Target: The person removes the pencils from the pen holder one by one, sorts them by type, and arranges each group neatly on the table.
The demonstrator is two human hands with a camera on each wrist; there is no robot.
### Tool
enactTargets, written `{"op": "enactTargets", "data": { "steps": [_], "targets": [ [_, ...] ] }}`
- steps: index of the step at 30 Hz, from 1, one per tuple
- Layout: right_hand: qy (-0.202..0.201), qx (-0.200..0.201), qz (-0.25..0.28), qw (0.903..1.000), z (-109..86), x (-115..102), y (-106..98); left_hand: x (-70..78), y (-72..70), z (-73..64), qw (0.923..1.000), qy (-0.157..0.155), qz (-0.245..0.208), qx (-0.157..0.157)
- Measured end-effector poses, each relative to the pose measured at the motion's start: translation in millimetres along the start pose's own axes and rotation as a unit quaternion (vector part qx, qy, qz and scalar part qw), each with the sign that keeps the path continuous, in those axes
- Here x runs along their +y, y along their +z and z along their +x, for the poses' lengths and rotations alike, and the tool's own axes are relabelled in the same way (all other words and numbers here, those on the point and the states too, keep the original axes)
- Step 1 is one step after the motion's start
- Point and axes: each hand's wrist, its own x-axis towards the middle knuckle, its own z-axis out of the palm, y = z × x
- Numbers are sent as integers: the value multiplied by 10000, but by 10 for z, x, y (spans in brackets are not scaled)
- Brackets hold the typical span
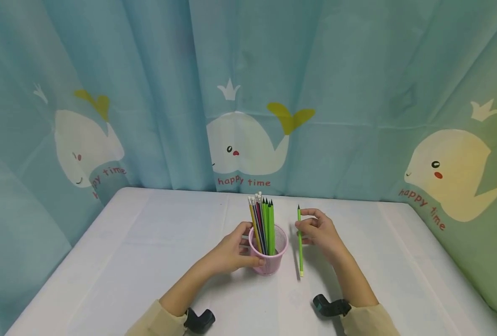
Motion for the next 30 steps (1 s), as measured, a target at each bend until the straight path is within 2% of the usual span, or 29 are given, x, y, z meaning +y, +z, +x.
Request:
{"op": "enactTargets", "data": {
  "steps": [9,23,30],
  "targets": [
    [184,-115,-142,9997,42,108,36,21,0,-2,10000,-96,-8,26],
    [674,22,-209,9975,73,171,21,28,-4,-4,9999,-126,-2,14],
    [782,124,-347,9963,73,179,6,22,3,-5,9999,-138,-13,5]
  ]
}}
